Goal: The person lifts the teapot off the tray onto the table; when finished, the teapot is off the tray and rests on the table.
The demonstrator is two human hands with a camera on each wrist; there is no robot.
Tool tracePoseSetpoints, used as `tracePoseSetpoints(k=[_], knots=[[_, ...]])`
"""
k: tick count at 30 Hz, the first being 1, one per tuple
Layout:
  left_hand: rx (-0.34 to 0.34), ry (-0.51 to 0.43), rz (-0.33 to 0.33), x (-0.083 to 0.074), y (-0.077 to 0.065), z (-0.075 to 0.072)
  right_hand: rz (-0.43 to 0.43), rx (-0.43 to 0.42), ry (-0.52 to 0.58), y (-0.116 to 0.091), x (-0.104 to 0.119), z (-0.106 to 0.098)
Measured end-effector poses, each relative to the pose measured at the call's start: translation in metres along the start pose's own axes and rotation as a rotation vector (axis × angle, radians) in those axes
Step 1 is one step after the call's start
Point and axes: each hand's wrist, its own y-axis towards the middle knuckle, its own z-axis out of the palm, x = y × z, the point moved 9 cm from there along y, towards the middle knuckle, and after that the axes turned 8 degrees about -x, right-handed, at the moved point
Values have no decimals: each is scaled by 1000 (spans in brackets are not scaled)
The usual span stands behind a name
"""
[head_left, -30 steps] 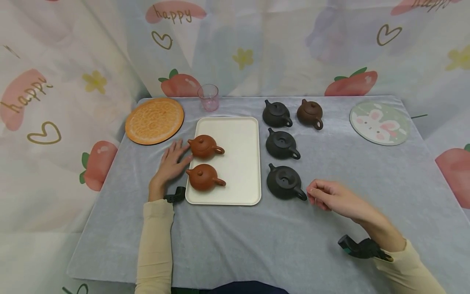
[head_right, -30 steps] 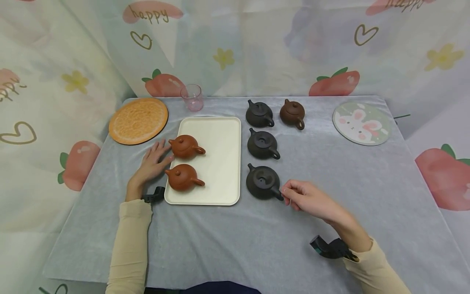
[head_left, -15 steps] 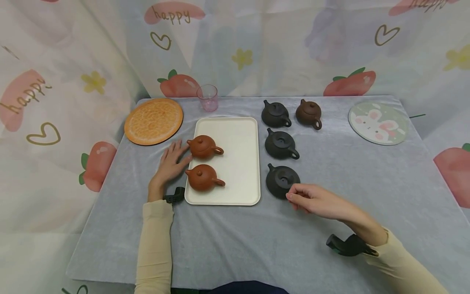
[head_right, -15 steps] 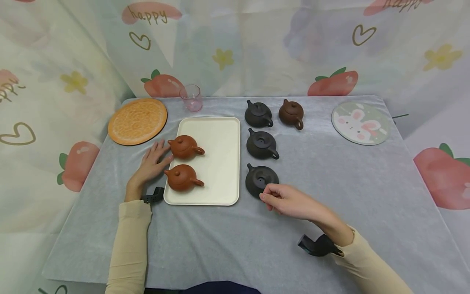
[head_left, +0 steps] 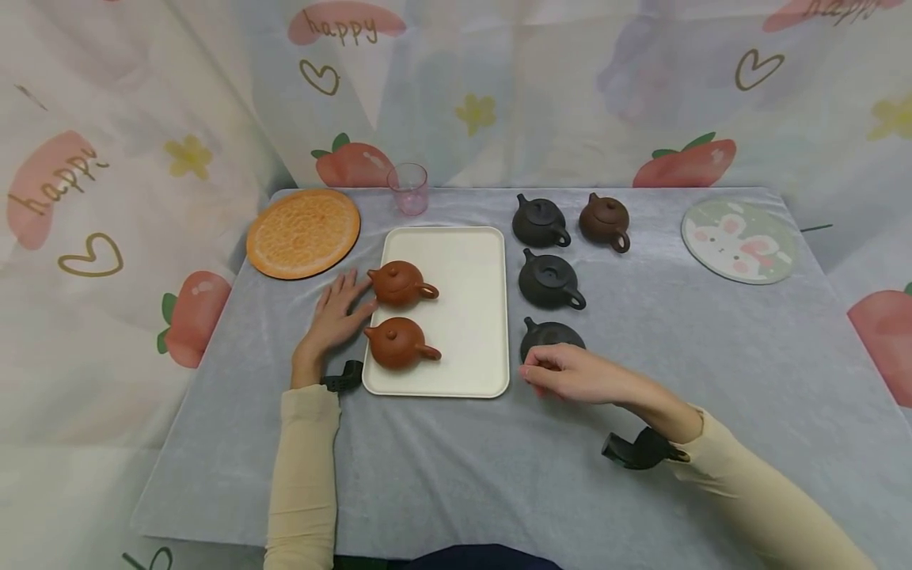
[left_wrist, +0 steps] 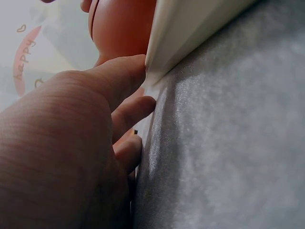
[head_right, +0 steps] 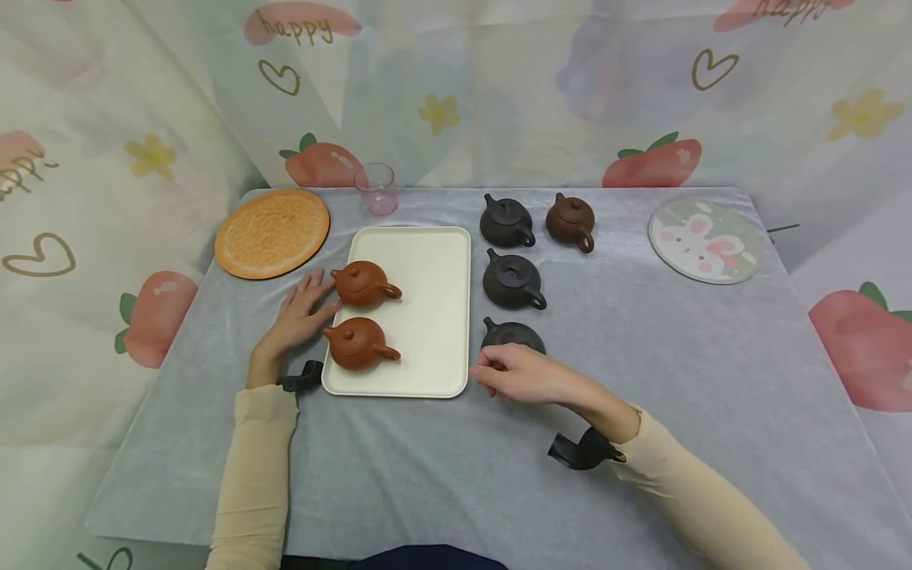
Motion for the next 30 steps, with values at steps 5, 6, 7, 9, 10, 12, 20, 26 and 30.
tracePoseSetpoints(k=[5,6,7,9,10,12,20,26,30], knots=[[0,1,1,0,1,-1,3,15,2,14,3,-1],[0,2,3,0,1,-2,3,20,1,17,4,-2],[0,3,5,0,1,-2,8,26,2,20,4,-2],[-1,1,8,-1,1,-2,24,39,4,26,5,-2],[-1,-2,9,-1,1,-2,35,50,13,29,5,-2],[-2,-5,12,-2,0,-2,53,62,35,36,4,-2],[-1,-5,15,0,0,1,68,67,47,60,8,-11],[-7,-5,17,0,1,0,101,72,19,78,8,-12],[-8,-6,18,0,1,0,117,93,19,91,6,-9]])
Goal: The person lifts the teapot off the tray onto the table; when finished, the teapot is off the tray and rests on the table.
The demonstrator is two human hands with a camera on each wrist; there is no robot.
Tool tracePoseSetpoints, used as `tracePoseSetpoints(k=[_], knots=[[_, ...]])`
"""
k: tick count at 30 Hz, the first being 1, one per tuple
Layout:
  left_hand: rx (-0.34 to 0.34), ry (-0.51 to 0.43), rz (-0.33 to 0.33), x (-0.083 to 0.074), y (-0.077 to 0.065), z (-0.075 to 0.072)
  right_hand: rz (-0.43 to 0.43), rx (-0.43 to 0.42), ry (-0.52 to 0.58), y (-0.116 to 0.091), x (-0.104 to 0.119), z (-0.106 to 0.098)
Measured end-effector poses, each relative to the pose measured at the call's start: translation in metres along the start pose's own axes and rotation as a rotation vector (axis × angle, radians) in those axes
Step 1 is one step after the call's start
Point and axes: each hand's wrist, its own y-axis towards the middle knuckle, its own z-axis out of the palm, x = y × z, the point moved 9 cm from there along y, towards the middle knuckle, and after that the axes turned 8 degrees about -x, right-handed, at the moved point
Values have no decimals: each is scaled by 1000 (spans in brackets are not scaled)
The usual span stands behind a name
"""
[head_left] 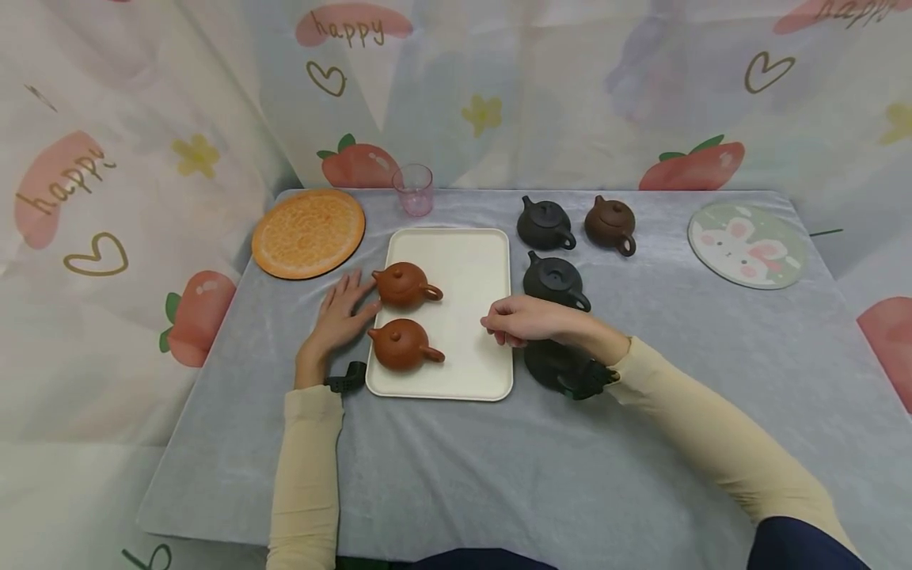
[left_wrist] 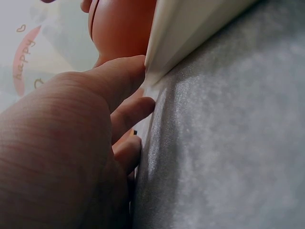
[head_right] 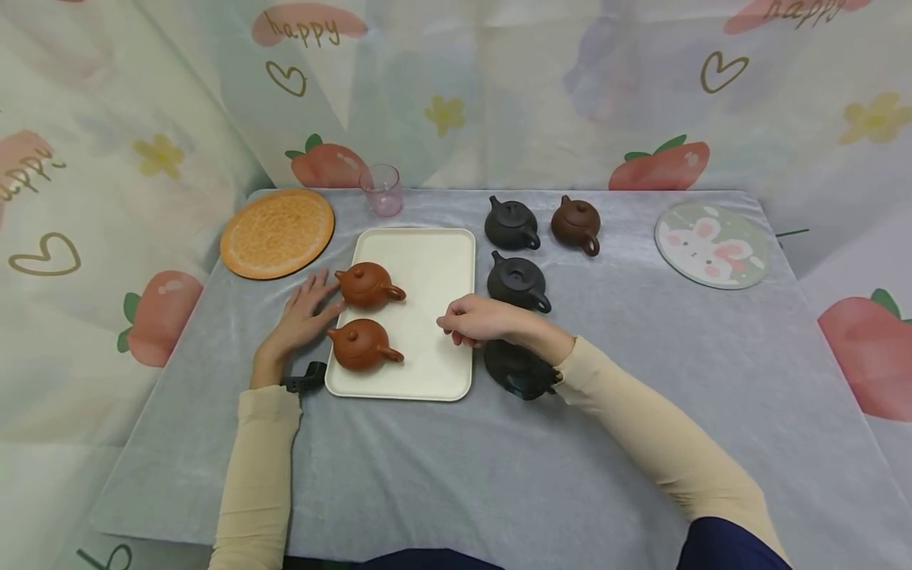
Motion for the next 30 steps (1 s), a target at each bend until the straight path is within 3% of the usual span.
tracePoseSetpoints(k=[15,30], knots=[[1,-5,-7,0,0,-1,29,15,-26,39,11,-3],[-8,-10,-3,2,-1,0,64,-8,21,73,15,1]])
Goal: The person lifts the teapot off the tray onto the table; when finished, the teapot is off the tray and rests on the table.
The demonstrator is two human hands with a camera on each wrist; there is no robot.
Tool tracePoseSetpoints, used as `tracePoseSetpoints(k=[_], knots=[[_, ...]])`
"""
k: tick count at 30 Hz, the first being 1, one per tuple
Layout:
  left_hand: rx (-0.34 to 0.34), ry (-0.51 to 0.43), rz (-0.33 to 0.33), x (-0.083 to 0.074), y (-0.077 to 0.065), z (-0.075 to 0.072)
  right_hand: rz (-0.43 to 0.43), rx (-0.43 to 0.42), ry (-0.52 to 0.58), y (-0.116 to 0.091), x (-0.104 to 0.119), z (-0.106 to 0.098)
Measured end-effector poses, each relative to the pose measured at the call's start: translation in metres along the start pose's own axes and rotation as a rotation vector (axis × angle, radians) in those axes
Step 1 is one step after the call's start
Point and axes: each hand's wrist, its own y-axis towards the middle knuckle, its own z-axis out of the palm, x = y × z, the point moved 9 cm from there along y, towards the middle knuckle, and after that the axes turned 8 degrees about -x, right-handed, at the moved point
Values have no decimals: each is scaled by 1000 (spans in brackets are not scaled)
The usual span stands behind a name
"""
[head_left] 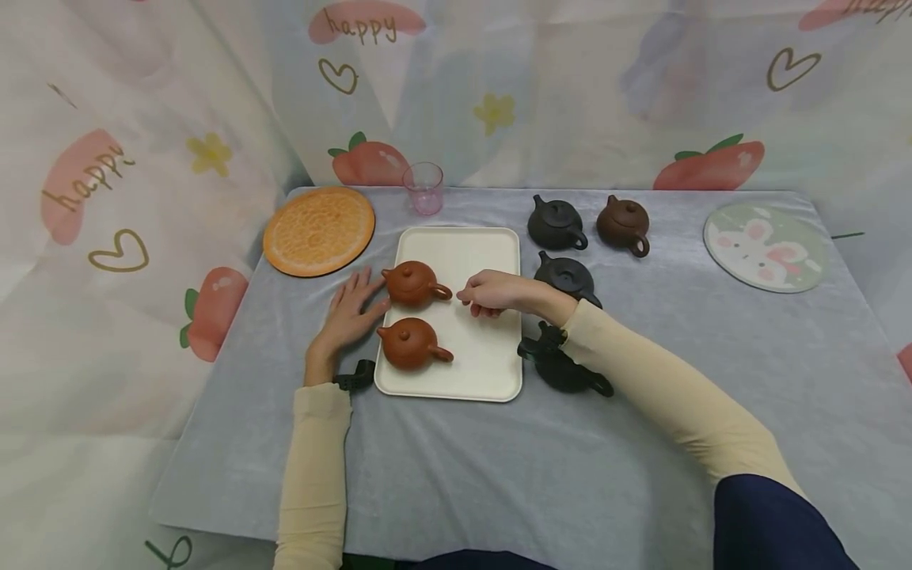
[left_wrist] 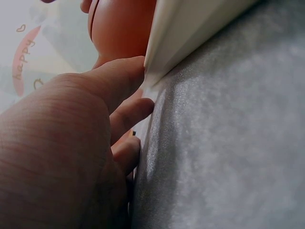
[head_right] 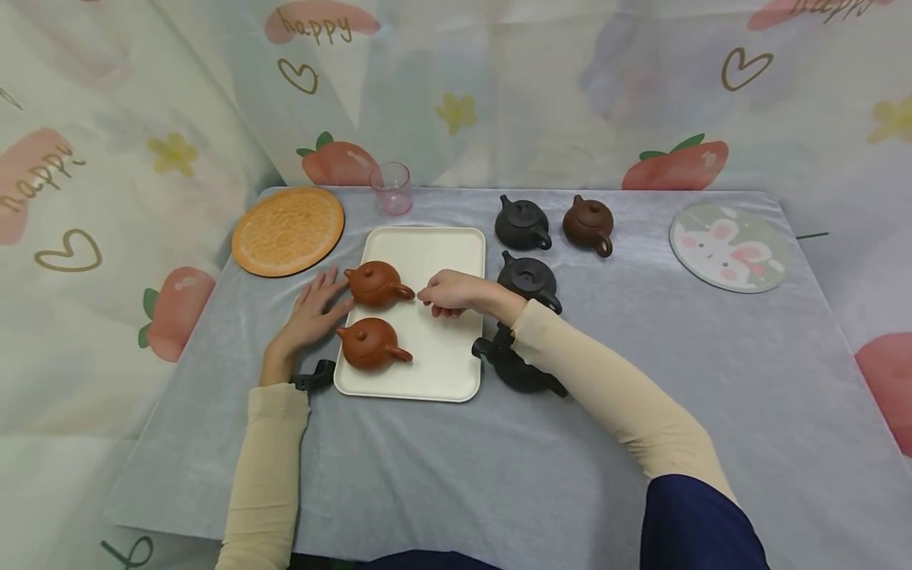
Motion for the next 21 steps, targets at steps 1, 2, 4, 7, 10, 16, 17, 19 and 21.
tracePoseSetpoints(k=[1,2,4,7,10,16,17,19,21], knots=[[0,-2,-1,0,0,0,9,-3,3,1,1,0],[1,-5,-2,0,0,0,19,-9,8,3,1,0],[1,-10,-2,0,0,0,37,-29,15,7,1,-1],[3,-11,-3,0,0,-1,52,-59,31,10,5,-3],[4,-9,-9,1,1,-2,48,-60,52,14,10,-1],[11,-7,-8,-2,1,-2,27,-37,75,23,15,8],[12,-6,-7,-2,0,-2,22,-34,70,24,15,9],[12,-6,-8,-2,1,-2,17,-28,67,26,16,12],[13,-5,-14,-1,0,-1,12,-21,68,27,17,14]])
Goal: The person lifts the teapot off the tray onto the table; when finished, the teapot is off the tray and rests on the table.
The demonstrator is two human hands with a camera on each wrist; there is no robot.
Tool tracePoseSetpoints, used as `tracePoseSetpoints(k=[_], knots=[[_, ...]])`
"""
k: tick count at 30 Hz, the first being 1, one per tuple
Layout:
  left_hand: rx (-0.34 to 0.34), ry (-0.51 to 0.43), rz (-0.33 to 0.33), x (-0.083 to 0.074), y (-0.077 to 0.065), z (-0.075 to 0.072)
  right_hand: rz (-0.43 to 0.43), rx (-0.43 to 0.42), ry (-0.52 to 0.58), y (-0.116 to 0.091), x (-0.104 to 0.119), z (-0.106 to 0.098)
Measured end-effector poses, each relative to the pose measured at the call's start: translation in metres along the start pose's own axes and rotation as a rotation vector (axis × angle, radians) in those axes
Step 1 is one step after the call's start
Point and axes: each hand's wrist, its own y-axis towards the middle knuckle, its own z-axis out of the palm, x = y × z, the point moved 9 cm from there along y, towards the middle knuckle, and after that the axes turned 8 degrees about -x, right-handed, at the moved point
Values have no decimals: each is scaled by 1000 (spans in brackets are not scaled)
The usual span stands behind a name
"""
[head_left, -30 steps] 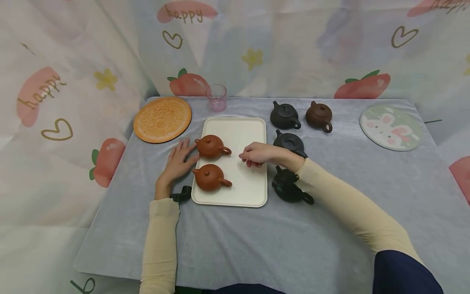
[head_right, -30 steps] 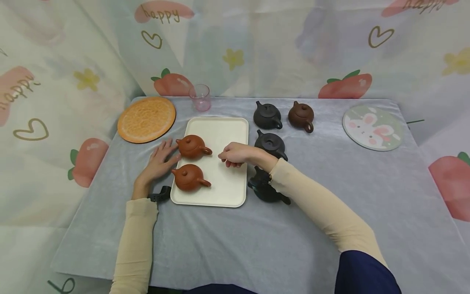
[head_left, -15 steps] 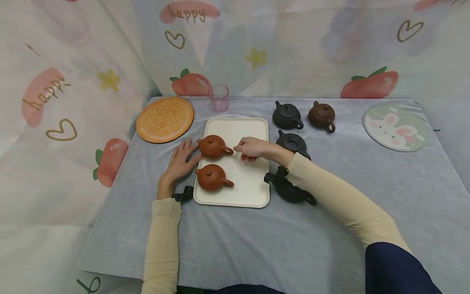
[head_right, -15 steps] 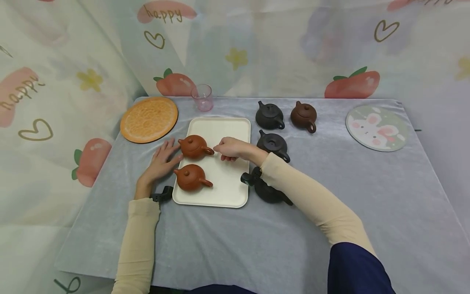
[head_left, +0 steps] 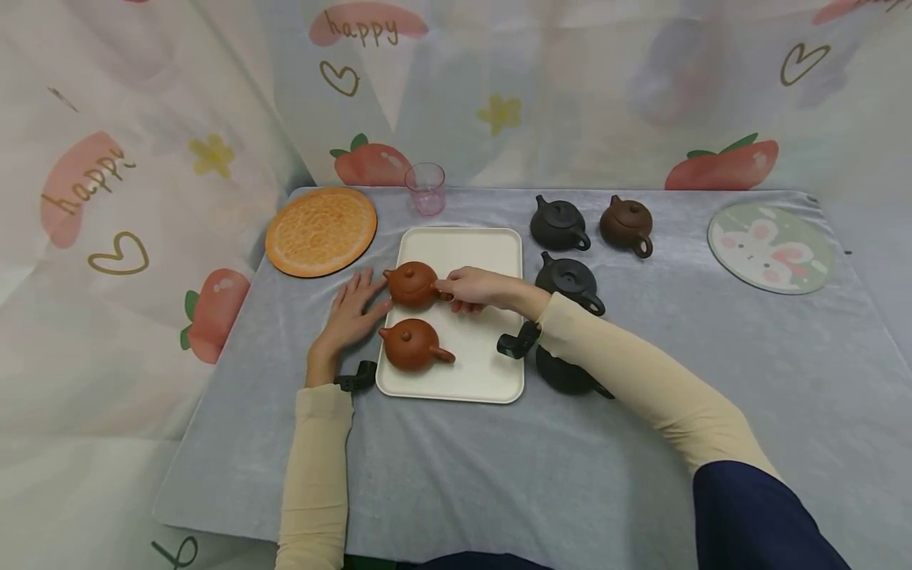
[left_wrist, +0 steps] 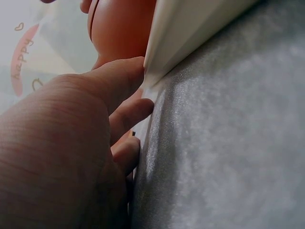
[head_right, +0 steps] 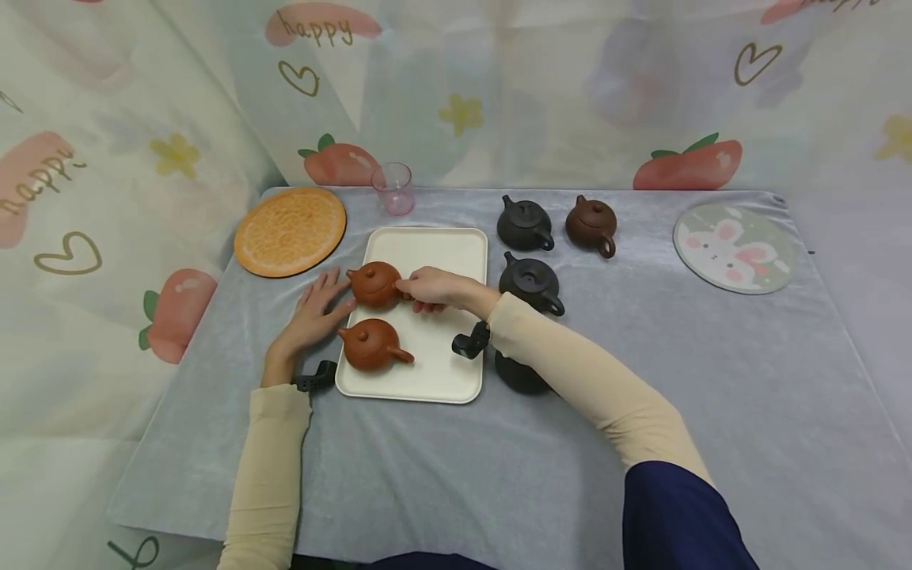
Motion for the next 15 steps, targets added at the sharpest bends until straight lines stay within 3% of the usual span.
tracePoseSetpoints(k=[15], knots=[[5,4,-8,-1,-1,0,-13,9,2,4,1,5]])
